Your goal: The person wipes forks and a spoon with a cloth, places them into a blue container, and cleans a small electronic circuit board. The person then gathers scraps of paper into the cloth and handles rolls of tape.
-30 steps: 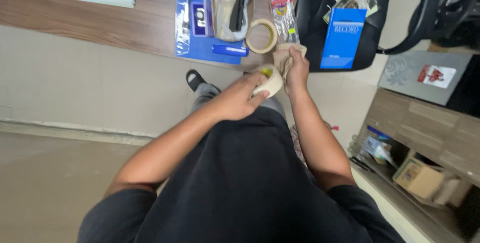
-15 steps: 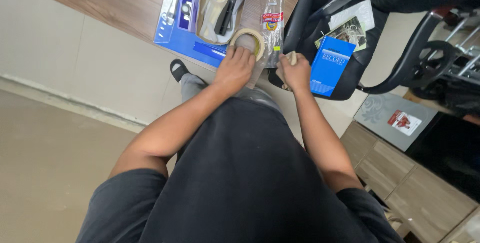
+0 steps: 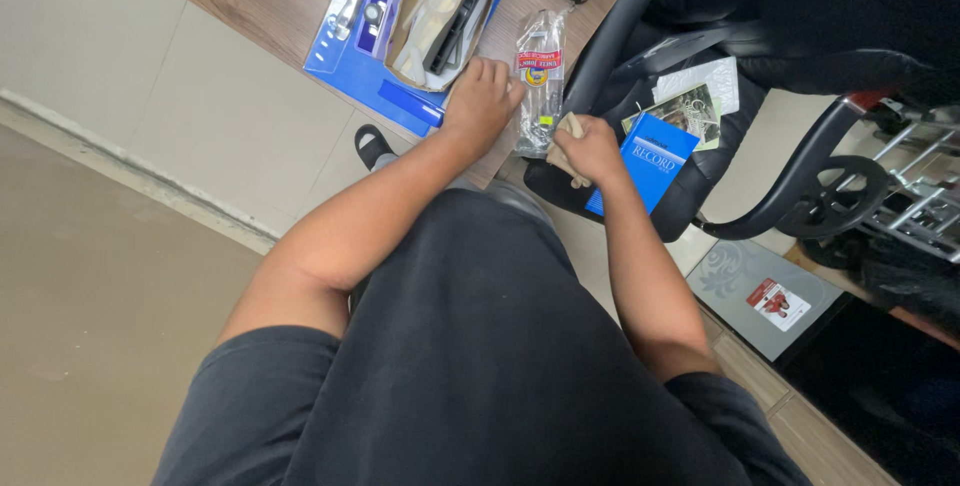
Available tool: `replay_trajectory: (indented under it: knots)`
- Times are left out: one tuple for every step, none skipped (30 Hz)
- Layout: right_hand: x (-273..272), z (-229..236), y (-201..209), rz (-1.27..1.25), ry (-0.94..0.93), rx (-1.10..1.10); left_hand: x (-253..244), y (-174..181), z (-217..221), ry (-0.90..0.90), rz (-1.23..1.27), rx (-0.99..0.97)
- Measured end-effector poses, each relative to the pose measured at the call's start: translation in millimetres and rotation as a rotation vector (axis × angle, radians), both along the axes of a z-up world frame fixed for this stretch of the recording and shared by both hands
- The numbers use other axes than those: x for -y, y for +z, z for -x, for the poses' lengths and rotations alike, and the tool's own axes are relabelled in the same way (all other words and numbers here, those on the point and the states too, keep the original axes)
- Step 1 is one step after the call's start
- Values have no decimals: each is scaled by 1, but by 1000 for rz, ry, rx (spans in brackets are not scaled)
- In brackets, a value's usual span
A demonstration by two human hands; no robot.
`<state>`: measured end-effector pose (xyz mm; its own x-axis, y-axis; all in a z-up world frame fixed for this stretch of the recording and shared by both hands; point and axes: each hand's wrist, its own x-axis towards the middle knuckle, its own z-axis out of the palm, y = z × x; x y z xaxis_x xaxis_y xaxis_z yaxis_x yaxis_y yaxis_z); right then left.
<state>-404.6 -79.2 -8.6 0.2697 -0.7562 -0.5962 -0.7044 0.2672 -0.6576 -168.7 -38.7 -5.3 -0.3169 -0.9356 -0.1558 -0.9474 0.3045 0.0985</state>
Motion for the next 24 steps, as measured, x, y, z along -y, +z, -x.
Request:
replay_trajectory:
  knots:
    - [5, 3, 0, -50, -4, 32, 2, 1, 0, -39, -87, 37]
    - [9, 4, -1, -98, -10, 65, 3, 3, 0, -38, -85, 38]
    - [10, 5, -2, -96, -9, 66, 3, 7, 0, -31, -77, 59]
    - [11, 7, -4, -146, -3, 82, 5, 10, 1, -26, -66, 80]
    - [13, 9, -5, -196, 3, 98, 6, 13, 0, -27, -62, 81]
    - [13, 10, -9, -193, 2, 100, 6, 16, -5, -44, -66, 10]
    - [12, 10, -13, -176, -1, 119, 6, 19, -7, -62, -70, -60]
    - [10, 10, -18, -159, -3, 139, 7, 24, -8, -62, -68, -56]
    - [7, 10, -23, -158, -3, 143, 7, 28, -10, -74, -133, -61]
    - [5, 10, -27, -188, -65, 198, 7, 34, -11, -86, -196, -66]
    - [3, 9, -31, -218, -126, 254, 6, 41, -10, -85, -194, -62]
    - [1, 7, -34, -216, -128, 257, 4, 48, -10, -73, -141, -101]
    - [-1, 5, -37, -224, -157, 293, 2, 55, -9, -61, -88, -141]
    - [-6, 3, -39, -237, -188, 327, 1, 62, -10, -65, -90, -139]
    - [-11, -1, -39, -239, -193, 329, 0, 69, -11, -16, -122, -207]
    - [-17, -7, -39, -240, -209, 316, 0, 76, -13, 34, -152, -273]
    - [-25, -13, -39, -242, -225, 303, -1, 82, -13, 31, -154, -270]
    - [-32, -22, -38, -238, -228, 309, 0, 87, -15, 115, -180, -392]
    - [-40, -30, -37, -168, -249, 318, 1, 91, -16, 199, -206, -513]
    - [-47, -37, -36, -98, -271, 325, 3, 94, -16, 195, -204, -511]
    - [-52, -45, -36, -95, -274, 328, 4, 95, -16, 255, -272, -564]
    - [-57, -52, -37, -100, -342, 344, 5, 96, -15, 315, -340, -618]
    - [-59, -57, -39, -105, -410, 360, 5, 97, -12, 312, -337, -616]
    - [-60, -59, -42, -104, -413, 361, 6, 98, -8, 340, -304, -600]
